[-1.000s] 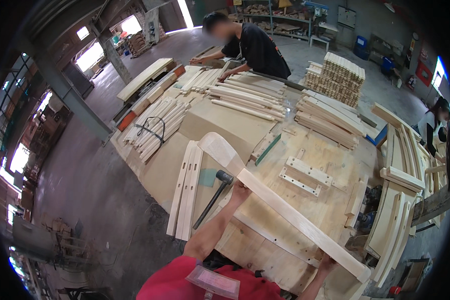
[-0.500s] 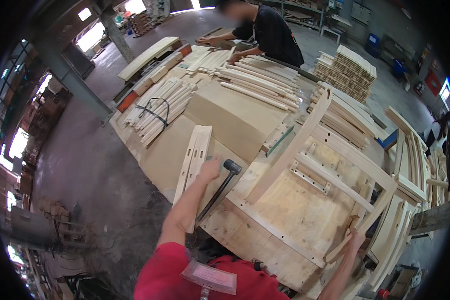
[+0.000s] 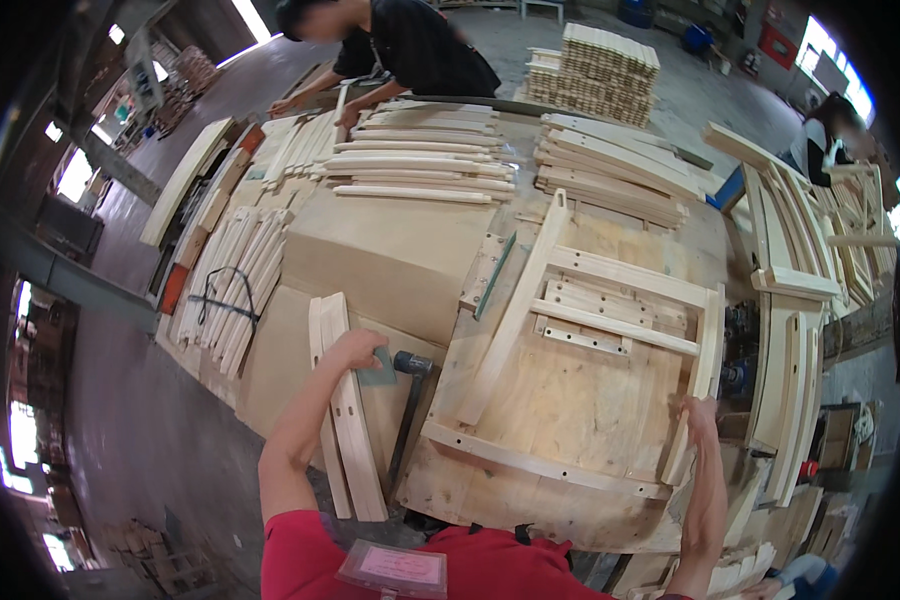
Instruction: The person assembles wooden furniture frames by aligning slats and dowels on a workbench and tapping them into place with a rubber mallet. The person repeatedly picks up components, positions them, and secures them before stacking completed frames.
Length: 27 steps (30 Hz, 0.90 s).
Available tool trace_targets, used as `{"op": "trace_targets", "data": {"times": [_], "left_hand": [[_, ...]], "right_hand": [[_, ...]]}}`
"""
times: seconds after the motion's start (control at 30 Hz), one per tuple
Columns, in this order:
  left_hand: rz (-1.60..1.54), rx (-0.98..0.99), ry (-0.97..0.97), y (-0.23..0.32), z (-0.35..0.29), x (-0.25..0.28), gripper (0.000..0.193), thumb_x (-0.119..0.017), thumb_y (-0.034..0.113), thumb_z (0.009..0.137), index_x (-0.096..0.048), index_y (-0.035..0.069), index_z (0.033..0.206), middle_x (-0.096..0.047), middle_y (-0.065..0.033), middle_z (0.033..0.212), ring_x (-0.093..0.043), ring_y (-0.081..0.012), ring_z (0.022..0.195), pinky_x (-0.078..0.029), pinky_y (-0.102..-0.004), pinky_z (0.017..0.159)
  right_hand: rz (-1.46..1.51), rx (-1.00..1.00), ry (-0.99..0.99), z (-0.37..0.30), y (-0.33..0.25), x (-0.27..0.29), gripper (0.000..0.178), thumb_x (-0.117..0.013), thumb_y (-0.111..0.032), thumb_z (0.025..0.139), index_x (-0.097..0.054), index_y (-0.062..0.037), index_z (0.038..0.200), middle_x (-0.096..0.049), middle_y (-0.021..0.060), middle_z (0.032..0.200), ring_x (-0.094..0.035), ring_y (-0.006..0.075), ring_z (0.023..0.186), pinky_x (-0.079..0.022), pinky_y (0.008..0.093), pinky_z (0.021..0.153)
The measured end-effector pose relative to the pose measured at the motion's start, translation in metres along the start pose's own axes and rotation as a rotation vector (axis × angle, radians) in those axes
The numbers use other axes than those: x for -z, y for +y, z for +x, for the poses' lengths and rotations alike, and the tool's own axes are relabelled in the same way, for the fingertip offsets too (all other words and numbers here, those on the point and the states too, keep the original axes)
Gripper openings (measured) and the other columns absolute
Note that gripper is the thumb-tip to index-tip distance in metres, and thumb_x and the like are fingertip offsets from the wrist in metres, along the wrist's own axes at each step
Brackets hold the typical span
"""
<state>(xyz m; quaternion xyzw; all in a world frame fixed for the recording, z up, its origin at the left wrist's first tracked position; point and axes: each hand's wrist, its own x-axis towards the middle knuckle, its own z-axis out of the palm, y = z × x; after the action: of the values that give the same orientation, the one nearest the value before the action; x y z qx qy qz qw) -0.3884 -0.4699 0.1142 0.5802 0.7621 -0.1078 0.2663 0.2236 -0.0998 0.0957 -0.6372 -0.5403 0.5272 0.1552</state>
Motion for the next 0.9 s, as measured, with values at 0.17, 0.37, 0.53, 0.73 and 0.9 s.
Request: {"op": "trace_targets", "data": {"times": [0.17, 0.37, 0.53, 0.73, 0.9], "left_hand": [[-0.339, 0.029, 0.263, -0.017, 0.016, 0.062, 0.03, -0.079, 0.023, 0.082, -0.071, 0.008, 0.107, -0.072, -0.0126, 0.089, -0.07, -0.0292, 0.086, -0.054, -0.0416, 0.075], [-0.995, 0.167, 0.646, 0.076, 0.059, 0.118, 0.021, -0.067, 0.02, 0.095, -0.069, 0.0, 0.093, -0.058, -0.0042, 0.062, -0.057, -0.0097, 0.057, -0.046, -0.029, 0.053], [-0.822, -0.054, 0.887, 0.125, 0.177, 0.122, 0.029, -0.065, 0.025, 0.093, -0.064, -0.002, 0.082, -0.059, -0.0164, 0.063, -0.055, -0.0216, 0.053, -0.046, -0.0344, 0.053], [-0.505, -0.112, 1.049, 0.145, 0.243, 0.107, 0.027, -0.061, 0.02, 0.089, -0.061, -0.004, 0.078, -0.059, -0.0261, 0.07, -0.059, -0.0441, 0.062, -0.047, -0.0454, 0.057], [-0.515, -0.09, 1.061, 0.16, 0.251, 0.12, 0.028, -0.06, 0.018, 0.089, -0.058, -0.004, 0.073, -0.058, -0.0274, 0.071, -0.057, -0.0466, 0.063, -0.045, -0.0481, 0.057]], "right_hand": [[0.086, 0.024, -0.004, 0.006, 0.011, -0.012, 0.011, -0.063, -0.004, 0.077, -0.068, 0.0037, 0.083, -0.069, 0.0121, 0.078, -0.063, 0.0183, 0.063, -0.051, 0.0327, 0.055], [-0.714, 0.205, 0.236, 0.008, -0.01, -0.03, 0.055, -0.074, -0.015, 0.071, -0.058, 0.0074, 0.118, -0.068, 0.027, 0.103, -0.064, 0.0444, 0.096, -0.052, 0.0487, 0.087], [-0.769, 0.283, 0.134, 0.028, -0.003, -0.04, 0.063, -0.079, -0.023, 0.068, -0.05, 0.0043, 0.117, -0.061, 0.0294, 0.111, -0.058, 0.0484, 0.111, -0.049, 0.0518, 0.093], [-1.183, 0.289, 0.164, 0.044, -0.038, -0.073, 0.072, -0.078, -0.037, 0.083, -0.05, 0.0037, 0.135, -0.059, 0.03, 0.129, -0.058, 0.0423, 0.123, -0.049, 0.0471, 0.1], [-0.709, 0.854, 0.122, 0.118, -0.138, -0.162, 0.064, -0.068, -0.039, 0.094, -0.051, -0.0037, 0.144, -0.055, 0.0212, 0.144, -0.053, 0.0416, 0.131, -0.045, 0.0488, 0.107]]}}
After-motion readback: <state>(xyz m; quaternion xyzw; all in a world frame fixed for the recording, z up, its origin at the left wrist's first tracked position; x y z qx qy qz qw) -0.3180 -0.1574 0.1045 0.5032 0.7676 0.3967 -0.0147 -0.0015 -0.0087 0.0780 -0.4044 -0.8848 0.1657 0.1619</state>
